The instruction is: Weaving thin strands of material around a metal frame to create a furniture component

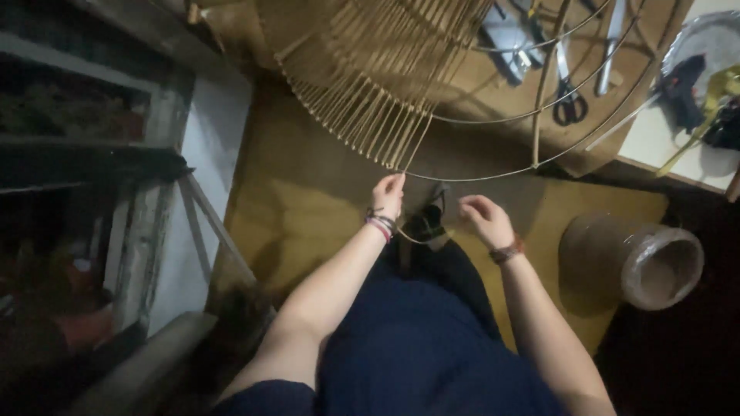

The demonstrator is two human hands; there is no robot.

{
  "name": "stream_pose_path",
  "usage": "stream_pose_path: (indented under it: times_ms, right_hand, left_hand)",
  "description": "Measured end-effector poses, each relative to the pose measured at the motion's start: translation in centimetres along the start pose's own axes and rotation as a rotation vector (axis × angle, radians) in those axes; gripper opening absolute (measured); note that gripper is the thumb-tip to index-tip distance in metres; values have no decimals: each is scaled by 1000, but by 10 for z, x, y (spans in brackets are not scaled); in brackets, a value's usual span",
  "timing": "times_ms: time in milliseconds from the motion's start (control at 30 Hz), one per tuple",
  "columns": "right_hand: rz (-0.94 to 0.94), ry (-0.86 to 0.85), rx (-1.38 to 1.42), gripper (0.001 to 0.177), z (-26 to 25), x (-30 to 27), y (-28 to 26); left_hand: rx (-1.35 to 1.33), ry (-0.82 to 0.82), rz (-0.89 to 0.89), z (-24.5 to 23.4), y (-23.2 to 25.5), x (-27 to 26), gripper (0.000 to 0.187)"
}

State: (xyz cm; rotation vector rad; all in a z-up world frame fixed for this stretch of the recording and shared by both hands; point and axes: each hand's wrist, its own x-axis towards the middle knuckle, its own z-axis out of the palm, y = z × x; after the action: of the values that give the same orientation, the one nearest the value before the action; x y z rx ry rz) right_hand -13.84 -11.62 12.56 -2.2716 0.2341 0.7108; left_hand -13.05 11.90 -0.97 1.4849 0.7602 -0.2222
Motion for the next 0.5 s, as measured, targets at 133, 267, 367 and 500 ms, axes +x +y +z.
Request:
stream_pose_path:
  times_ms: [133, 267, 367, 500]
  right_hand:
    - [59, 73, 67, 25, -17, -12, 20]
    - [103, 11, 544, 23, -32, -24, 2]
    - [86, -18, 690, 24, -49, -28, -35]
    - [94, -27, 687, 22, -55, -12, -50]
  left_hand:
    - [-295, -183, -329, 1, 19, 2, 21]
    - [-434, -210, -277, -1, 39, -10, 20]
    - [-424, -198, -194, 1, 35, -13, 26]
    - [-386, -185, -183, 7, 8, 6, 21]
